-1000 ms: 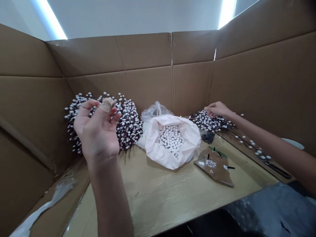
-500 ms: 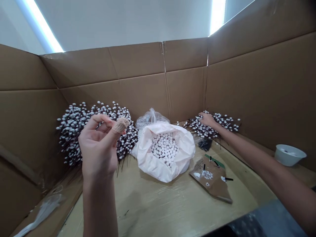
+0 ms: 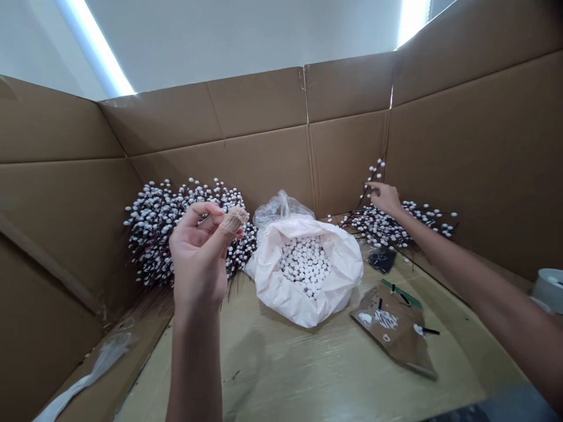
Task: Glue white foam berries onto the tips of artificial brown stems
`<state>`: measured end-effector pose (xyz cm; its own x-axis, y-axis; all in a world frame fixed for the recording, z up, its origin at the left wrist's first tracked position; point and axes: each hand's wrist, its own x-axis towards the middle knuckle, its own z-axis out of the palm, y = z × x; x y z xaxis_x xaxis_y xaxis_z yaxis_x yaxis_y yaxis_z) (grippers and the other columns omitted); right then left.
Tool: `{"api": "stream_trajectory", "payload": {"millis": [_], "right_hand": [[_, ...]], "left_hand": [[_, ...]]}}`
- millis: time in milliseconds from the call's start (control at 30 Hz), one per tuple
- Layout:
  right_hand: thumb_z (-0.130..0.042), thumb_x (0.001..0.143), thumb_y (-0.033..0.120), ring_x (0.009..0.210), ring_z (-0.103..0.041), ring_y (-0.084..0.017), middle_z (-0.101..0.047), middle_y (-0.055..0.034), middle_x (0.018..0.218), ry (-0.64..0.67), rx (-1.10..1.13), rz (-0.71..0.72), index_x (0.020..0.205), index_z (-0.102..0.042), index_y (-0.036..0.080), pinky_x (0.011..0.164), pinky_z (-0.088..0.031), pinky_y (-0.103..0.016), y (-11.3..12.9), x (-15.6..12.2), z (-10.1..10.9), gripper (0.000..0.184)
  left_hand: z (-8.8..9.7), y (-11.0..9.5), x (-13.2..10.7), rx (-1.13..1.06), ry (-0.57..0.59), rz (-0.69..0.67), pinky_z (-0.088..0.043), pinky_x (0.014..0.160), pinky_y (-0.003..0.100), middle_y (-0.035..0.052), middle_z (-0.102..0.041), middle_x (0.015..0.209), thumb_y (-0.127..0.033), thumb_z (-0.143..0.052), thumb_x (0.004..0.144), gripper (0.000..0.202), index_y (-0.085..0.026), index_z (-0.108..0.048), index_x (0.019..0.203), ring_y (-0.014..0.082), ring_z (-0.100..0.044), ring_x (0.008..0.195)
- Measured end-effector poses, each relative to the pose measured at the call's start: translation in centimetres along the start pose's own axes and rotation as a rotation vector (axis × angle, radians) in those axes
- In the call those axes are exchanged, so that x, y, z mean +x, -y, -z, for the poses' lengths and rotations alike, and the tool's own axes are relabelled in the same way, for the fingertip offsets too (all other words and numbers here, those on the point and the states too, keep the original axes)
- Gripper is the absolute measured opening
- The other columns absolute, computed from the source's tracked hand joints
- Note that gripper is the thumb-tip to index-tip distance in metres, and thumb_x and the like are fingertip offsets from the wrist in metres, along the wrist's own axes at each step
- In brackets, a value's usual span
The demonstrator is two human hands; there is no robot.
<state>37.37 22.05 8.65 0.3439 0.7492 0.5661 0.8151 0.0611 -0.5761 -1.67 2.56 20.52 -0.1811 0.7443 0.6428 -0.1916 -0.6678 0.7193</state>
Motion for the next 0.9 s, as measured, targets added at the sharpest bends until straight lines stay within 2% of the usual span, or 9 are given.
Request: {"api": "stream_trajectory", "payload": {"millis": [133,233,367,467,533,700,833,900], "right_hand": [[-0.045,0.085,0.017,0.106,-0.064,-0.019,-0.064,-0.0071,0.124,-0.167,0.22,0.11,0.116,-0.064,0.018,0.092,-0.051,-0.032,3.2,0.1,3.2,0.037],[-0.062,0.077,0.026,0.092,-0.068,-0.019,-0.069,-0.0049,0.113,-0.185,0.712,0.216,0.101,-0.07,0.022,0.08,-0.057,-0.034,6.6,-1.2,5.7,0.026],[-0.076,0.068,0.029,0.072,-0.066,-0.014,-0.073,-0.0012,0.089,-0.026,1.045,0.205,0.089,-0.073,0.023,0.078,-0.057,-0.033,11.7,-4.9,8.6,0.022],[-0.077,0.069,0.028,0.075,-0.065,-0.013,-0.071,-0.0016,0.085,0.164,1.164,0.174,0.088,-0.074,0.022,0.078,-0.056,-0.033,14.7,-8.0,10.0,0.021],[-0.078,0.068,0.028,0.078,-0.065,-0.014,-0.071,-0.0017,0.086,0.268,1.206,0.144,0.087,-0.074,0.022,0.081,-0.055,-0.035,16.0,-9.5,10.4,0.021],[-0.078,0.067,0.027,0.079,-0.064,-0.015,-0.07,-0.0016,0.086,0.396,1.285,0.118,0.087,-0.074,0.022,0.091,-0.051,-0.04,18.1,-11.2,10.7,0.02],[-0.074,0.072,0.023,0.082,-0.064,-0.015,-0.07,-0.0018,0.096,0.394,1.307,0.165,0.087,-0.073,0.023,0.093,-0.05,-0.039,19.6,-11.5,11.6,0.015],[-0.072,0.074,0.022,0.083,-0.064,-0.014,-0.069,-0.0015,0.099,0.387,1.328,0.201,0.088,-0.073,0.024,0.094,-0.049,-0.039,20.3,-11.7,12.1,0.014]], "left_hand": [[-0.8,1.0,-0.3,0.055,0.051,0.007,-0.046,0.052,0.019,-0.0027,-0.057,0.064,-0.023,-0.082,0.057,0.031,-0.018,-0.055,0.071,0.0081,-0.055,0.057],[-1.9,2.4,-0.8,0.207,0.205,0.1,-0.048,0.06,0.022,0.0001,-0.061,0.072,-0.027,-0.078,0.064,0.031,-0.018,-0.056,0.085,0.0118,-0.059,0.067],[-3.4,5.2,-1.9,0.455,0.461,0.282,-0.052,0.072,0.033,0.012,-0.062,0.107,-0.037,-0.072,0.072,0.045,-0.017,-0.056,0.108,0.0211,-0.061,0.09],[-3.9,7.6,-2.7,0.493,0.567,0.346,-0.052,0.073,0.035,0.0184,-0.055,0.123,-0.039,-0.069,0.075,0.055,-0.015,-0.051,0.121,0.0258,-0.058,0.1],[-3.7,8.8,-3.2,0.468,0.619,0.35,-0.052,0.072,0.036,0.019,-0.054,0.126,-0.038,-0.067,0.076,0.059,-0.015,-0.048,0.127,0.0266,-0.059,0.1],[-2.8,9.9,-3.8,0.48,0.62,0.252,-0.052,0.079,0.04,0.0183,-0.059,0.12,-0.039,-0.064,0.08,0.053,-0.014,-0.052,0.125,0.0267,-0.061,0.099],[-2.6,9.4,-3.9,0.436,0.563,0.202,-0.051,0.085,0.039,0.0176,-0.058,0.124,-0.038,-0.064,0.08,0.055,-0.014,-0.05,0.129,0.0254,-0.059,0.105],[-2.7,8.7,-4.0,0.397,0.545,0.189,-0.052,0.084,0.037,0.0166,-0.06,0.122,-0.037,-0.063,0.081,0.054,-0.015,-0.052,0.128,0.024,-0.06,0.103]]}}
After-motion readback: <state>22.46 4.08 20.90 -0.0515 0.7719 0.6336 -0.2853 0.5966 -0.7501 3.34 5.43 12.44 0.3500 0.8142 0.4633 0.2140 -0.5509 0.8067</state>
